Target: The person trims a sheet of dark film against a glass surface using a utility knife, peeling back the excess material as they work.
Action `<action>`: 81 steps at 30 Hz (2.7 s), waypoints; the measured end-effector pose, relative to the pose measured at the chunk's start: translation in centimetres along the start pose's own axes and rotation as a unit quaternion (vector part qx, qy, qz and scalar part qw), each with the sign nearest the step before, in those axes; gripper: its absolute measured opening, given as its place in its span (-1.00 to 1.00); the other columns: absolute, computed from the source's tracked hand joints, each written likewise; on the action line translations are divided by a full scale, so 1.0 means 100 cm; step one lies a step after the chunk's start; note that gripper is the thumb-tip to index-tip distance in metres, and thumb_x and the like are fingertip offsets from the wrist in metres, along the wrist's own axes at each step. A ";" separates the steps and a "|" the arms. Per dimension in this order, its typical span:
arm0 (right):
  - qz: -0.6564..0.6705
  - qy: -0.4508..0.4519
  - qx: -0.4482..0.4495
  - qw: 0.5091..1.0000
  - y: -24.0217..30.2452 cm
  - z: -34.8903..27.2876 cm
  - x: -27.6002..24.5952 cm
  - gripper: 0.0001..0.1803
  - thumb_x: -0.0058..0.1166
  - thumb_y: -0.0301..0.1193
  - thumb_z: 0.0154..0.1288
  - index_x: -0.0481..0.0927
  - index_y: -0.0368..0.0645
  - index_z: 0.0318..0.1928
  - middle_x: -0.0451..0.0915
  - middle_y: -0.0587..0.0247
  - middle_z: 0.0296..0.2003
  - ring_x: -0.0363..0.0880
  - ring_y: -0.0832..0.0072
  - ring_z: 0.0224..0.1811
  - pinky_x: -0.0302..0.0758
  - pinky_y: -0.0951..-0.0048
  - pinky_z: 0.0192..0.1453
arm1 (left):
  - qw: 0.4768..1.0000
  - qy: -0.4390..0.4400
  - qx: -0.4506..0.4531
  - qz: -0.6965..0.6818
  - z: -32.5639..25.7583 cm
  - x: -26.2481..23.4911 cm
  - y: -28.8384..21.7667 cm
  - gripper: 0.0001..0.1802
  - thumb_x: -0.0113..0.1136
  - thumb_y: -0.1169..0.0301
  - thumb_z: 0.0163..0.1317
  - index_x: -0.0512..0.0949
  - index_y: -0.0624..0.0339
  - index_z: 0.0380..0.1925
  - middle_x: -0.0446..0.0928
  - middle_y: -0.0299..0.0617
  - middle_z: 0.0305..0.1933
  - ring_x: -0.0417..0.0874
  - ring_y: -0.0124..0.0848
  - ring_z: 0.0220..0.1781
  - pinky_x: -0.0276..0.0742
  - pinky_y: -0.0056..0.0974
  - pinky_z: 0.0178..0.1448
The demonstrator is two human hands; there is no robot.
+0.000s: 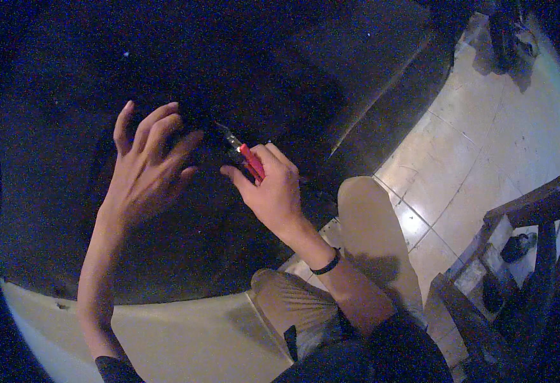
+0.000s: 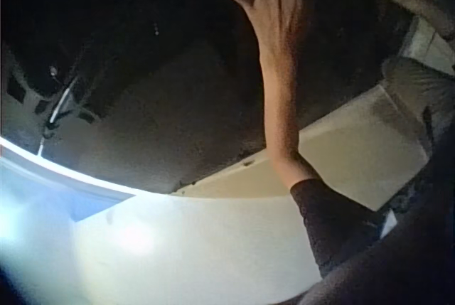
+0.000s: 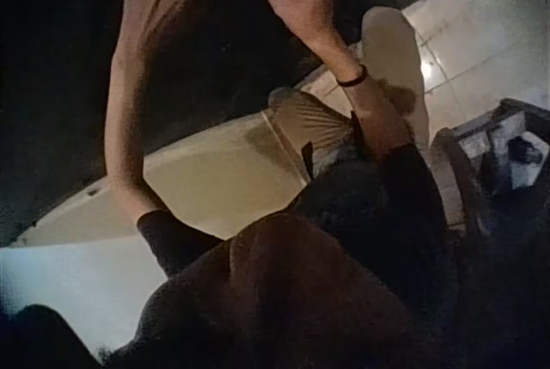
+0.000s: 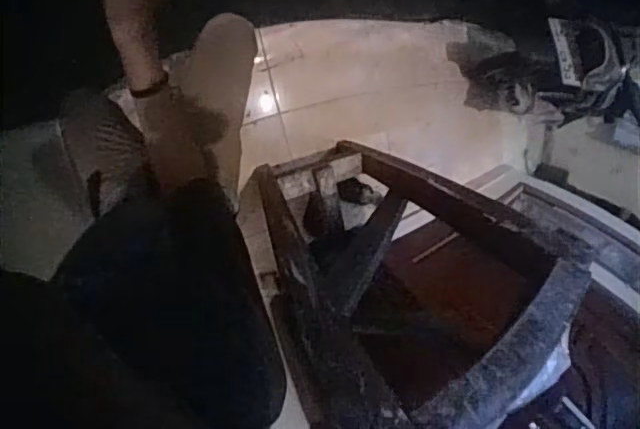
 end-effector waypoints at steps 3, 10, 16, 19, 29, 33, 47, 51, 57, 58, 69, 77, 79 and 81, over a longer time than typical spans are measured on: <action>0.053 -0.021 -0.045 0.997 -0.001 -0.002 -0.013 -0.58 0.49 -0.24 0.32 0.58 -0.21 -0.04 0.62 0.05 -0.32 0.63 0.12 -0.42 0.48 0.09 -0.35 | 1.000 -0.023 0.005 -0.015 -0.004 -0.004 -0.003 -0.48 0.46 0.27 0.09 0.65 -0.23 0.13 0.51 -0.26 0.25 0.40 -0.28 0.58 -0.20 0.31 0.74; -0.085 0.053 -0.038 0.994 -0.009 -0.010 -0.058 -0.73 0.20 -0.42 0.50 0.51 -0.23 0.10 0.69 -0.09 -0.14 0.73 -0.18 -0.16 0.66 -0.01 -0.17 | 0.999 0.026 -0.019 0.034 -0.007 -0.014 -0.013 -0.50 0.31 0.40 0.13 0.55 -0.31 0.10 0.56 -0.28 0.35 0.45 -0.28 0.55 -0.13 0.30 0.65; -0.104 0.054 -0.131 0.984 0.006 -0.018 -0.055 -0.60 0.26 -0.55 0.46 0.64 -0.24 0.27 0.71 -0.05 -0.11 0.76 0.09 -0.18 0.66 0.22 -0.13 | 0.996 0.072 0.000 0.057 -0.003 -0.030 -0.013 -0.51 0.32 0.39 0.17 0.58 -0.32 0.13 0.59 -0.28 0.30 0.52 -0.25 0.49 -0.14 0.29 0.67; -0.103 0.053 -0.156 0.981 0.011 -0.014 -0.054 -0.53 0.28 -0.58 0.42 0.64 -0.17 0.32 0.72 -0.02 -0.12 0.76 0.11 -0.20 0.66 0.24 -0.14 | 0.995 0.088 -0.002 0.052 -0.002 -0.036 -0.017 -0.49 0.28 0.41 0.18 0.59 -0.33 0.15 0.61 -0.25 0.24 0.56 -0.22 0.44 -0.06 0.31 0.68; -0.157 0.065 -0.185 0.968 0.031 0.004 -0.050 -0.55 0.28 -0.57 0.42 0.68 -0.13 0.30 0.76 0.05 -0.16 0.77 0.13 -0.19 0.68 0.23 -0.13 | 0.996 0.053 0.036 0.060 0.003 -0.028 -0.009 -0.45 0.21 0.42 0.19 0.59 -0.21 0.23 0.57 -0.16 0.28 0.51 -0.16 0.51 0.05 0.29 0.74; -0.092 -0.010 -0.125 0.988 0.016 0.002 -0.065 -0.63 0.24 -0.56 0.46 0.69 -0.19 0.24 0.79 0.03 -0.11 0.81 0.25 -0.15 0.69 0.32 -0.05 | 0.996 0.071 0.026 0.054 0.007 -0.022 -0.005 -0.41 0.31 0.38 0.20 0.58 -0.11 0.30 0.50 -0.11 0.40 0.39 -0.15 0.62 0.02 0.28 0.76; -0.044 0.012 -0.033 0.998 0.010 -0.015 -0.062 -0.68 0.18 -0.51 0.51 0.65 -0.26 0.21 0.76 -0.11 -0.08 0.79 0.00 -0.11 0.68 0.17 -0.04 | 0.988 -0.044 -0.075 0.128 -0.056 0.043 -0.026 -0.31 0.36 0.19 0.30 0.52 -0.27 0.48 0.28 -0.36 0.69 0.23 -0.25 0.73 -0.08 0.38 0.76; -0.070 0.012 -0.011 0.997 0.010 -0.025 -0.057 -0.64 0.16 -0.53 0.51 0.62 -0.26 0.26 0.76 -0.11 -0.05 0.79 -0.02 -0.09 0.68 0.16 -0.02 | 0.983 -0.045 -0.151 0.091 -0.061 0.063 -0.039 -0.33 0.34 0.05 0.33 0.52 -0.38 0.47 0.24 -0.40 0.72 0.21 -0.25 0.75 -0.25 0.51 0.73; -0.134 0.026 -0.136 0.981 0.024 -0.033 -0.038 -0.53 0.11 -0.64 0.49 0.60 -0.23 0.37 0.76 -0.08 0.00 0.78 0.11 -0.10 0.68 0.21 -0.01 | 0.978 -0.061 -0.158 0.120 -0.052 0.075 -0.045 -0.31 0.30 0.04 0.35 0.46 -0.49 0.51 0.23 -0.44 0.73 0.18 -0.10 0.76 -0.53 0.59 0.69; -0.143 0.036 -0.134 0.980 0.031 -0.034 -0.035 -0.51 0.11 -0.66 0.49 0.59 -0.23 0.39 0.76 -0.08 0.02 0.79 0.20 -0.10 0.68 0.26 0.00 | 0.976 -0.069 -0.156 0.135 -0.050 0.075 -0.046 -0.32 0.29 0.06 0.35 0.46 -0.51 0.51 0.24 -0.46 0.72 0.19 -0.08 0.75 -0.54 0.61 0.67; -0.172 0.019 -0.170 0.970 0.042 -0.029 -0.023 -0.49 0.13 -0.66 0.46 0.62 -0.23 0.39 0.66 0.06 -0.34 0.58 0.37 -0.42 0.55 0.32 -0.28 | 0.975 -0.105 -0.147 0.133 -0.051 0.081 -0.046 -0.37 0.21 0.10 0.38 0.49 -0.53 0.48 0.29 -0.47 0.70 0.22 -0.02 0.74 -0.57 0.68 0.63; -0.163 0.025 -0.185 0.969 0.060 -0.018 -0.018 -0.47 0.15 -0.67 0.44 0.62 -0.22 0.40 0.67 0.05 -0.33 0.62 0.30 -0.39 0.60 0.31 -0.23 | 0.977 -0.117 -0.142 0.110 -0.050 0.085 -0.045 -0.51 0.25 0.08 0.37 0.60 -0.37 0.31 0.32 -0.36 0.68 0.24 0.04 0.72 -0.55 0.72 0.61; -0.166 0.021 -0.185 0.968 0.064 -0.016 -0.014 -0.46 0.16 -0.67 0.43 0.62 -0.20 0.40 0.68 0.05 -0.31 0.64 0.28 -0.39 0.61 0.31 -0.22 | 0.976 -0.129 -0.136 0.108 -0.051 0.087 -0.043 -0.60 0.27 0.08 0.36 0.64 -0.30 0.19 0.33 -0.34 0.68 0.24 0.05 0.72 -0.55 0.73 0.60; -0.173 0.019 -0.181 0.968 0.067 -0.015 -0.011 -0.45 0.17 -0.68 0.42 0.63 -0.18 0.40 0.68 0.06 -0.30 0.66 0.27 -0.38 0.61 0.30 -0.23 | 0.973 -0.141 -0.149 0.104 -0.050 0.089 -0.045 -0.67 0.21 0.10 0.38 0.63 -0.32 0.12 0.36 -0.40 0.66 0.28 -0.04 0.71 -0.48 0.76 0.59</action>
Point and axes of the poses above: each hand's wrist, its own z-axis towards the middle knuckle, its own x-axis out of the palm, y = z × x, the point moved 4 cm from there along z, towards the middle knuckle
